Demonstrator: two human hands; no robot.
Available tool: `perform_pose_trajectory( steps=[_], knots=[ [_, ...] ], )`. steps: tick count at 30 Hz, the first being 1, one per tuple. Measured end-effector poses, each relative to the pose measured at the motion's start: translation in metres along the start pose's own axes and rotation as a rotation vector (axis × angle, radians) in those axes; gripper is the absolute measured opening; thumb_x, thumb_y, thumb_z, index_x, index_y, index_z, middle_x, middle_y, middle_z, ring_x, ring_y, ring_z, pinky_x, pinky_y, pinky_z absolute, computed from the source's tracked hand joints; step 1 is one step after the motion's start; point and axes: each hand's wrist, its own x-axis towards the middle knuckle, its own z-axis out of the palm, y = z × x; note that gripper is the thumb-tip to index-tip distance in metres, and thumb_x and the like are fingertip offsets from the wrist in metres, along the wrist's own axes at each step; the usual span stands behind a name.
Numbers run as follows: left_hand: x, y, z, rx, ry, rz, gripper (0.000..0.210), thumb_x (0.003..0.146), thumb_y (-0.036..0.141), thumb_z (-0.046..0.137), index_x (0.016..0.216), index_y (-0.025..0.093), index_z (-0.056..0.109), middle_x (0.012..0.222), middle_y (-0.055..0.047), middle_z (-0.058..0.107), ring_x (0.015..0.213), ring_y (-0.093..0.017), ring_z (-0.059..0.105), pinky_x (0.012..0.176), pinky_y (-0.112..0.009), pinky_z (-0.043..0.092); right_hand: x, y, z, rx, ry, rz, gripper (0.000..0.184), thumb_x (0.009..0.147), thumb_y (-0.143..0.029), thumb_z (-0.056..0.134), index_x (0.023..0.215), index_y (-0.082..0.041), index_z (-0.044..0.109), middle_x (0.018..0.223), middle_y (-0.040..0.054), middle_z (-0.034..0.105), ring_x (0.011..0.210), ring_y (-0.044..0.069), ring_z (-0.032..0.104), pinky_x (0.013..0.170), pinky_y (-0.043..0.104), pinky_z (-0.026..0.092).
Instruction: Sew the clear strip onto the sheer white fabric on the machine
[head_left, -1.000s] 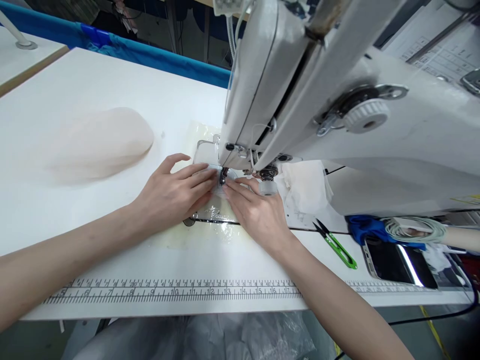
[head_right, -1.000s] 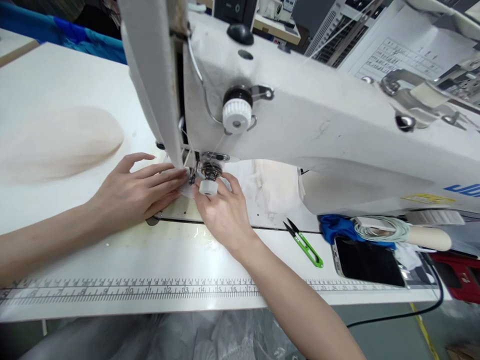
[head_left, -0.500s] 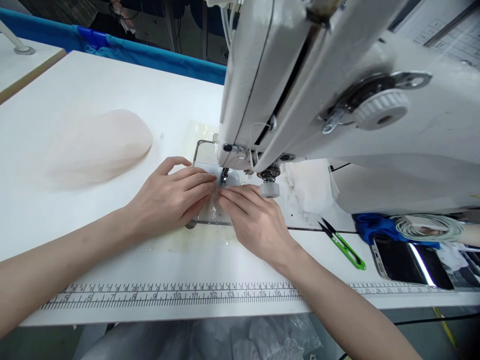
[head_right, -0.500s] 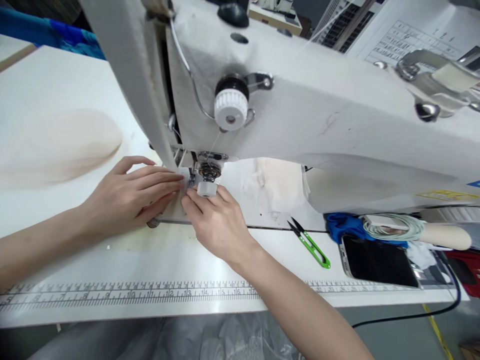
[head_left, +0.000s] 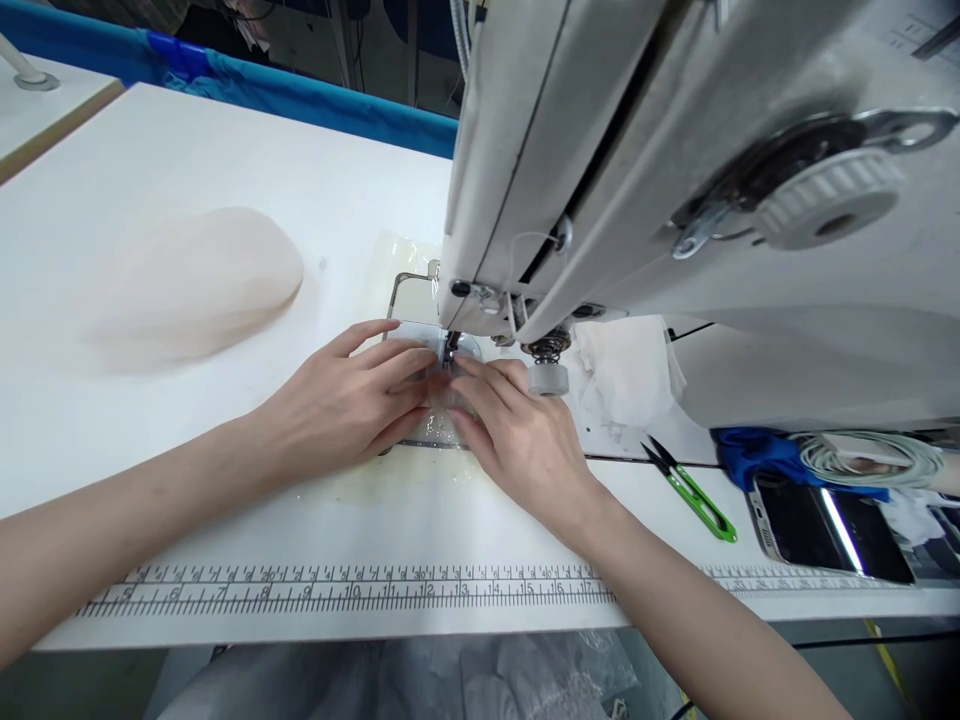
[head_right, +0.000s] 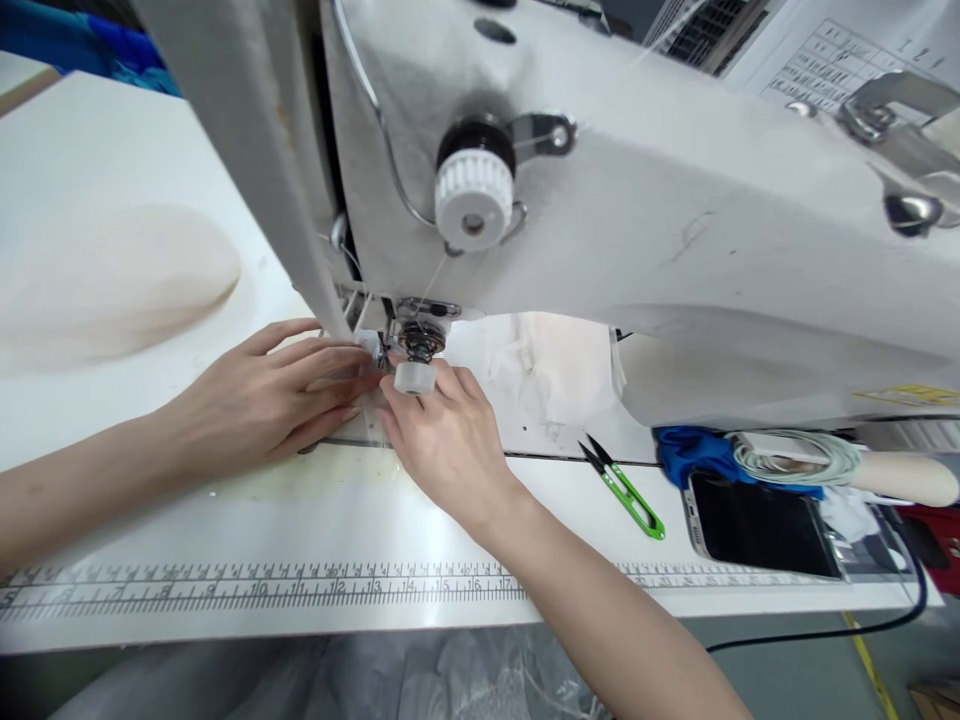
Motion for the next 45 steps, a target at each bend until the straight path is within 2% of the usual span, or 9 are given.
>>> perform_pose_trajectory(
  steps=[5,15,21,32,39,42,45],
  knots=[
    [-0.002,-0.002,-0.001,-0.047,-0.013,-0.015,0.033,0.097,0.024,0.048,0.128,0.021,0.058,0.128,-0.003,0.065,0.121,-0.022,0.058,0.112,-0.043,0.033,-0.003,0.003,-0.001,-0.098,0.027,-0.013,0.029,0.098,-0.032,0.049,0.112,-0.015,0.068,0.109,0.007,0.073,0.106,0.022,0.059,0.087,0.037,0.042],
    [-0.002,-0.002,0.001,-0.108,-0.006,-0.043,0.034,0.098,0.027,0.047,0.13,0.026,0.055,0.129,-0.002,0.064,0.121,-0.022,0.06,0.112,-0.045,0.033,-0.002,0.004,0.002,-0.114,0.063,-0.025,0.026,0.098,-0.032,0.051,0.104,-0.019,0.072,0.105,0.005,0.075,0.104,0.022,0.06,0.092,0.04,0.038],
    [-0.002,-0.001,0.0,-0.099,-0.016,-0.049,0.033,0.098,0.028,0.047,0.129,0.025,0.056,0.129,-0.003,0.064,0.122,-0.023,0.059,0.112,-0.046,0.033,-0.003,0.005,0.003,-0.112,0.086,-0.031,0.025,0.097,-0.031,0.052,0.102,-0.019,0.073,0.105,0.0043,0.075,0.103,0.021,0.061,0.091,0.039,0.038],
    [-0.002,-0.001,0.002,-0.03,-0.008,-0.017,0.032,0.099,0.028,0.044,0.127,0.018,0.058,0.127,-0.006,0.065,0.12,-0.022,0.06,0.112,-0.048,0.033,-0.003,0.004,0.002,-0.166,0.082,-0.029,0.025,0.096,-0.031,0.054,0.109,-0.017,0.071,0.1,0.0055,0.076,0.101,0.022,0.061,0.093,0.039,0.036],
    [-0.003,0.0,0.003,-0.03,-0.009,-0.043,0.033,0.099,0.029,0.044,0.127,0.018,0.059,0.127,-0.007,0.065,0.12,-0.022,0.06,0.114,-0.048,0.033,-0.003,0.003,0.003,-0.174,0.093,-0.038,0.028,0.096,-0.031,0.053,0.113,-0.015,0.069,0.099,0.0063,0.076,0.099,0.022,0.062,0.092,0.038,0.037],
    [-0.004,0.003,-0.002,-0.008,0.032,0.003,0.036,0.098,0.034,0.048,0.126,0.016,0.059,0.125,-0.008,0.066,0.12,-0.023,0.06,0.114,-0.047,0.034,-0.005,0.002,0.003,-0.144,0.117,-0.066,0.026,0.096,-0.029,0.053,0.114,-0.016,0.068,0.105,0.0054,0.075,0.097,0.021,0.063,0.091,0.038,0.038],
    [-0.007,0.007,-0.006,-0.049,0.071,0.131,0.042,0.093,0.043,0.055,0.121,0.012,0.062,0.119,-0.011,0.069,0.112,-0.025,0.064,0.108,-0.045,0.042,-0.007,0.001,0.0,-0.076,0.134,-0.106,0.019,0.095,-0.022,0.052,0.104,-0.017,0.069,0.107,0.0027,0.074,0.092,0.017,0.064,0.087,0.034,0.041]
  ],
)
